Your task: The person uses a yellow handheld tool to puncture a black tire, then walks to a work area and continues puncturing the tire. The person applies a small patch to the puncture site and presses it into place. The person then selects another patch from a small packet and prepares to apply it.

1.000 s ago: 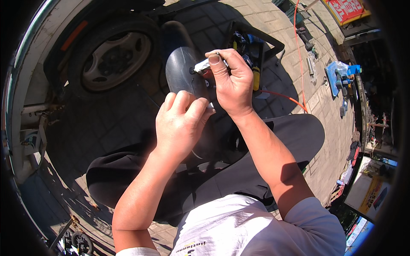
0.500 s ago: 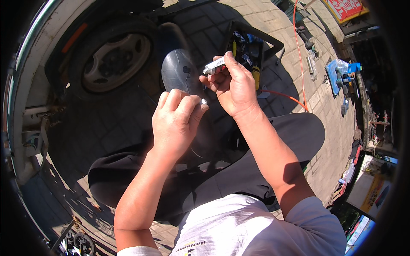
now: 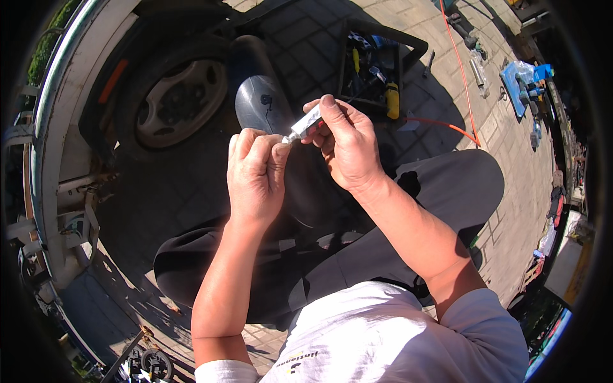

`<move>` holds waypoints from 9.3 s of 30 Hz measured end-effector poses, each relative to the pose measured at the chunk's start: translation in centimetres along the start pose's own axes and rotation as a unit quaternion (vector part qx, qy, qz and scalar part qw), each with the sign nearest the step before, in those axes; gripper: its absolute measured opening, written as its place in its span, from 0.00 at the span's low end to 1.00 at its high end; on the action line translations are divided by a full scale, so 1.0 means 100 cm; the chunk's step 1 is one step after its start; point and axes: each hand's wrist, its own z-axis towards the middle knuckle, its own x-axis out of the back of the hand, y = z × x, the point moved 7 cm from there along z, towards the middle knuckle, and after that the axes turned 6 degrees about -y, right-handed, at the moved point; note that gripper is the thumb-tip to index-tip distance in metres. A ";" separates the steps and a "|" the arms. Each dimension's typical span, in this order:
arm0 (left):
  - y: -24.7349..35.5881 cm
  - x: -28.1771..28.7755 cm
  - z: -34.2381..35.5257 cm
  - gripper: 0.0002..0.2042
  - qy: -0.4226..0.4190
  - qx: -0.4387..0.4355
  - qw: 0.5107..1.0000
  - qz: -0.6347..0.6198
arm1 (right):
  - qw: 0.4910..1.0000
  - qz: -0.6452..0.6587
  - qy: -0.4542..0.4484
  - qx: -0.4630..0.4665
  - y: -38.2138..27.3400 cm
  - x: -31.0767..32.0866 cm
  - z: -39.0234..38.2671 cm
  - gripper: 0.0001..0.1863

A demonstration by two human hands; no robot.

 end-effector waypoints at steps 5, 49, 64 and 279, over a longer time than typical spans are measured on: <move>0.003 0.001 0.002 0.03 -0.001 -0.002 1.000 0.002 | 0.998 -0.049 -0.027 0.017 -0.007 -0.003 0.001 0.17; -0.054 -0.009 -0.016 0.57 0.020 0.386 0.862 -0.328 | 0.921 -0.042 0.325 -0.211 0.052 0.249 0.117 0.27; -0.008 -0.010 -0.015 0.46 -0.032 0.293 0.808 -0.510 | 0.762 -0.548 -0.213 0.273 -0.094 -0.039 -0.035 0.16; 0.008 -0.016 -0.018 0.47 -0.062 0.242 0.847 -0.469 | 0.563 -0.664 -0.297 0.392 -0.096 -0.061 -0.032 0.27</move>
